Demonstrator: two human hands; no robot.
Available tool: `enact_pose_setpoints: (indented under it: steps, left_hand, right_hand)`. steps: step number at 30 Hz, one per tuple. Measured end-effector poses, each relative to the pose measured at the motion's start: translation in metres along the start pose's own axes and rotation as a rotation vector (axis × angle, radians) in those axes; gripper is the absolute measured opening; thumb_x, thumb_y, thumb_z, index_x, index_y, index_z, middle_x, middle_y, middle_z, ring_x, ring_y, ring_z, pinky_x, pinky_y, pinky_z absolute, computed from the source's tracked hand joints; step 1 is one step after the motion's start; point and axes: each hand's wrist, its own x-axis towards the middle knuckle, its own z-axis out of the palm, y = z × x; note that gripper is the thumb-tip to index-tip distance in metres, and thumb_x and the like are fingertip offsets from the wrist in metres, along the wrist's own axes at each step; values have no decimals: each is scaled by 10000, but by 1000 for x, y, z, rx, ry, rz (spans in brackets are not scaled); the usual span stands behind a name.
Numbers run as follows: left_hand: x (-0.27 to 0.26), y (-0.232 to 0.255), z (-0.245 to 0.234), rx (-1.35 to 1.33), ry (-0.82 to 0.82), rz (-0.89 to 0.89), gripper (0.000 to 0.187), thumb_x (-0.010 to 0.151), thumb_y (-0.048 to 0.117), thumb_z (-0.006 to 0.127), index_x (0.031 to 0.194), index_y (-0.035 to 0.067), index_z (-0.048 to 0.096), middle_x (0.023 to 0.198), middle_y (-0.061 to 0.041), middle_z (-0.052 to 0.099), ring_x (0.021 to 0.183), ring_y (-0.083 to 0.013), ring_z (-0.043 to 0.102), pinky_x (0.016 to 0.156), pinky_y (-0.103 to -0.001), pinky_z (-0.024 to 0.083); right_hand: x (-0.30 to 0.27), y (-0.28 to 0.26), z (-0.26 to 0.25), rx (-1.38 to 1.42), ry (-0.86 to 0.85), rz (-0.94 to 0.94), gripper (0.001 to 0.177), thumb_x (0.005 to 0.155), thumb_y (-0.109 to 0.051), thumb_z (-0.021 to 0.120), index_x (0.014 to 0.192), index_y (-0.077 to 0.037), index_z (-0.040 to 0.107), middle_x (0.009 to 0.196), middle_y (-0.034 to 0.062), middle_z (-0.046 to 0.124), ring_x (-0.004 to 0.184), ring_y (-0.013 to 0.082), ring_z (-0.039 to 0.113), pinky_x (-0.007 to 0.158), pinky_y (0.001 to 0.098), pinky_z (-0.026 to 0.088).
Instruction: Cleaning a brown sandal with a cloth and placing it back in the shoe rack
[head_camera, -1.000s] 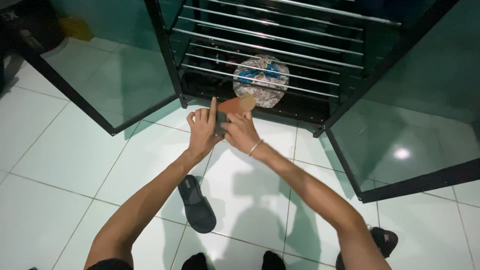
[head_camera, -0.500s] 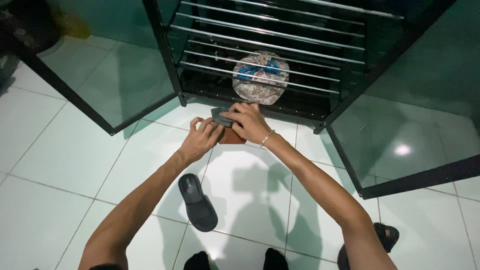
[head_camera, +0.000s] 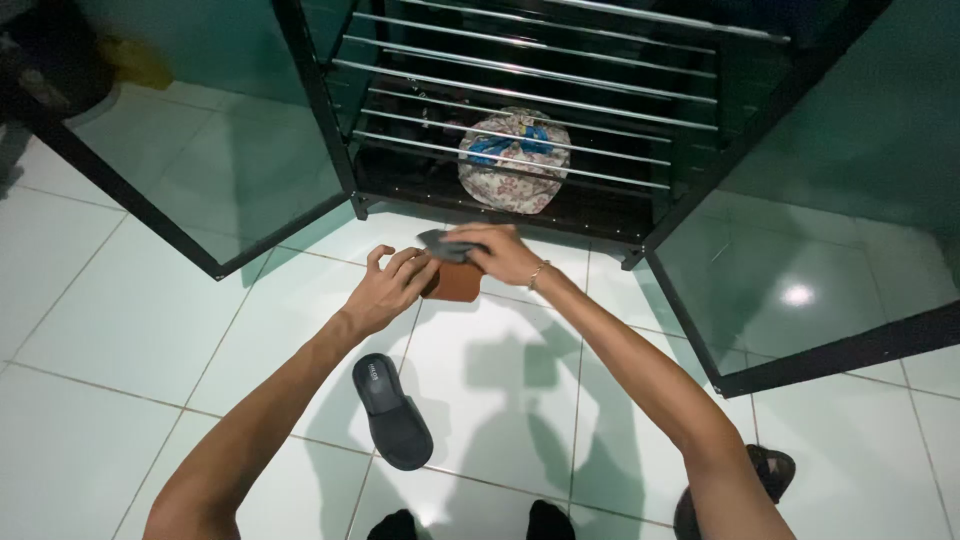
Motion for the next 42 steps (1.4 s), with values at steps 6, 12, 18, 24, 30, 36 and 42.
enact_pose_setpoints:
  steps: [6,12,18,24,30,36,42]
  left_hand:
    - [-3,-5,-14,-63,85,-41,775,849,219,749,1546,108,427,1411,-106,499,1334,-243,426,1092,-531,285]
    - [-12,-17,-22,-98,277,-102,742,889,276,808,1506,58,458,1361,-97,524,1310,-233,482,1070,-515,327]
    - [-1,-13,-29,-333,313,-252,1036,616,352,936,1467,-20,477,1255,-154,532,1206,-296,498,1026,-540,365]
    - [12,-9,-46,-454,492,-361,990,665,267,954,1470,-7,449,1231,-170,519,1144,-329,494,983,-521,368]
    - [7,-9,-43,-486,443,-393,1031,587,235,939,1467,-11,462,1217,-203,526,1133,-370,500,972,-514,377]
    - [9,-3,-53,-516,482,-318,1021,594,208,953,1467,-14,471,1247,-177,536,1153,-352,501,1016,-510,378]
    - [8,-1,-47,-473,406,-312,1027,590,255,946,1455,-43,479,1254,-179,546,1152,-337,514,1022,-523,371]
  right_hand:
    - [6,-20,-27,-131,-4,-158,499,830,36,576,1257,-175,724,1297,110,706,1088,298,719,983,372,564]
    - [-15,63,-35,-55,102,66,471,828,80,571,1267,-48,685,1220,159,718,1048,271,730,911,322,547]
    - [-33,33,-31,20,582,-35,498,786,144,565,1235,-14,715,1170,173,720,1095,298,697,978,350,522]
    - [-39,-28,-38,-309,508,-308,547,795,99,593,1295,-103,683,1290,121,676,1215,306,628,1065,411,511]
    - [-41,-30,-32,-645,276,-421,601,868,-6,691,1449,-121,587,1516,155,524,1432,351,438,1137,604,287]
    - [-34,-10,-20,-833,343,-439,494,826,-6,718,1223,-299,695,1400,103,594,1326,299,536,1154,592,319]
    - [-34,21,-41,-836,388,-474,440,839,-38,752,1239,-219,770,1239,104,619,1140,279,576,1030,570,357]
